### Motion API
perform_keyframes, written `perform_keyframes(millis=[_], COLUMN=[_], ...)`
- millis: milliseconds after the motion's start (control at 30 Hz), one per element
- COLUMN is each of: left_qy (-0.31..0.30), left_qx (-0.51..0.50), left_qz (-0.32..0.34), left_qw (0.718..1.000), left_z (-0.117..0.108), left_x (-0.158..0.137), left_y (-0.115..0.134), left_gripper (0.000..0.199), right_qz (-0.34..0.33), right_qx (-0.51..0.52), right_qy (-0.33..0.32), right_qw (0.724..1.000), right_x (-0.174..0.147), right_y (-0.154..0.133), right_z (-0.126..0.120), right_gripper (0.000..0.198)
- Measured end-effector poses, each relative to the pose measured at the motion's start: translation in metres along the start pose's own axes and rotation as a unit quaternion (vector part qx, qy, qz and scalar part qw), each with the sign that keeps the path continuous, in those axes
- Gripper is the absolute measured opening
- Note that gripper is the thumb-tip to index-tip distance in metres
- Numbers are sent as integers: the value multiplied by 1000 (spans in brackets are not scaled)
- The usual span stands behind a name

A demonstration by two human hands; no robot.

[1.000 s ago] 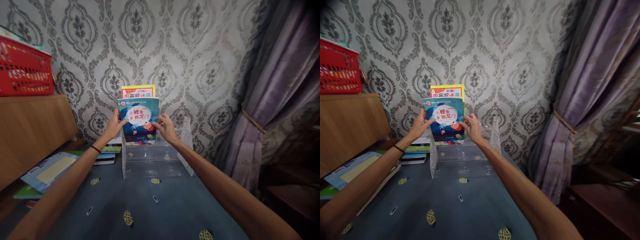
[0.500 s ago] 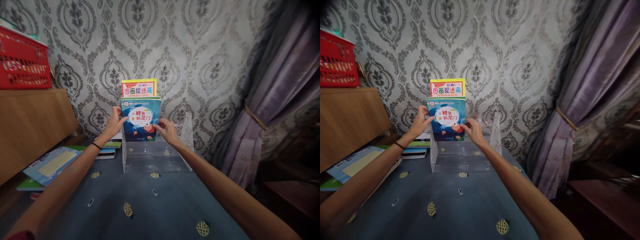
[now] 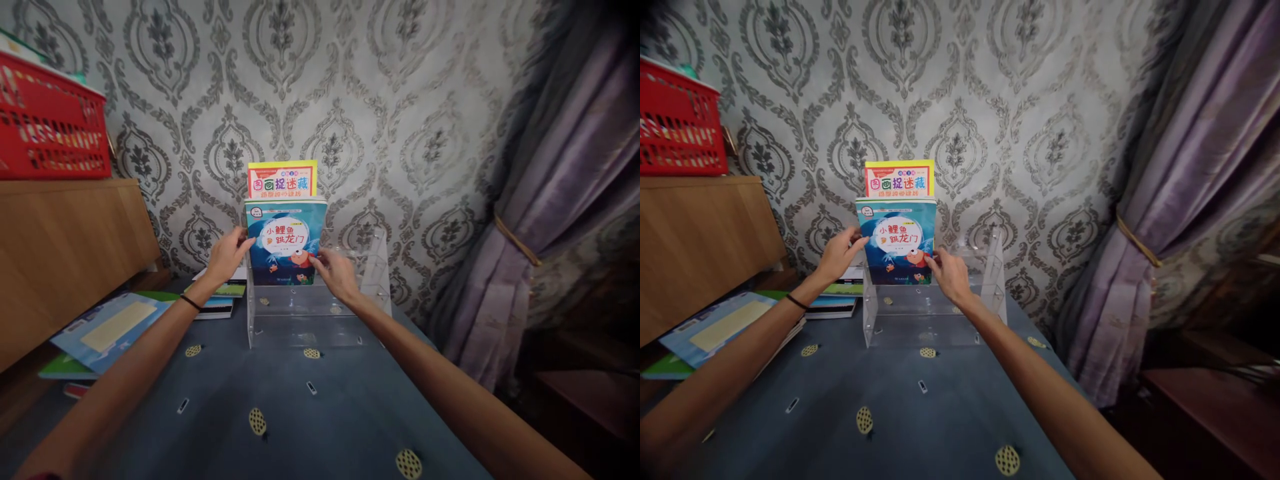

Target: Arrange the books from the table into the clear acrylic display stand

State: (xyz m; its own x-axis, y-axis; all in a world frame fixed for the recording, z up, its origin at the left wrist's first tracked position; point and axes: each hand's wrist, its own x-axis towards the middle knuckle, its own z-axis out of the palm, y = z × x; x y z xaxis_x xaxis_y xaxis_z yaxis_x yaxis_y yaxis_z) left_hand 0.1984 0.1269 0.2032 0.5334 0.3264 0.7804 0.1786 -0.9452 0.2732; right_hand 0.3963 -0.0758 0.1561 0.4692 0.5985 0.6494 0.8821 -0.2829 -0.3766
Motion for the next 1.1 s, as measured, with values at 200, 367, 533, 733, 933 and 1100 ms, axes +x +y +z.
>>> perform_keyframes(millis=[200,367,533,733,933,1100], left_qy=[-66,-83,-80,-86,-92,-104], left_qx=[41,37,27,27,30,40], left_qz=[-9,-1,-1,0,-2,3], left_qw=[997,996,996,996,995,994], left_z=[-2,-4,-3,-4,-5,-7], left_x=[-9,-7,-7,-6,-5,-5], left_y=[2,3,2,1,0,1], left_gripper=[24,23,22,23,23,23], right_qz=[-9,-12,-15,-4,15,8], right_qx=[-147,-190,-214,-253,-234,-186], right_qy=[-44,-61,-76,-99,-119,-136], right_qw=[988,980,974,962,965,973], right_x=[-3,-1,1,2,2,4], right_y=[-15,-21,-26,-35,-32,-27], right_z=[-7,-8,-9,-20,-24,-23], right_gripper=[35,33,32,36,39,34])
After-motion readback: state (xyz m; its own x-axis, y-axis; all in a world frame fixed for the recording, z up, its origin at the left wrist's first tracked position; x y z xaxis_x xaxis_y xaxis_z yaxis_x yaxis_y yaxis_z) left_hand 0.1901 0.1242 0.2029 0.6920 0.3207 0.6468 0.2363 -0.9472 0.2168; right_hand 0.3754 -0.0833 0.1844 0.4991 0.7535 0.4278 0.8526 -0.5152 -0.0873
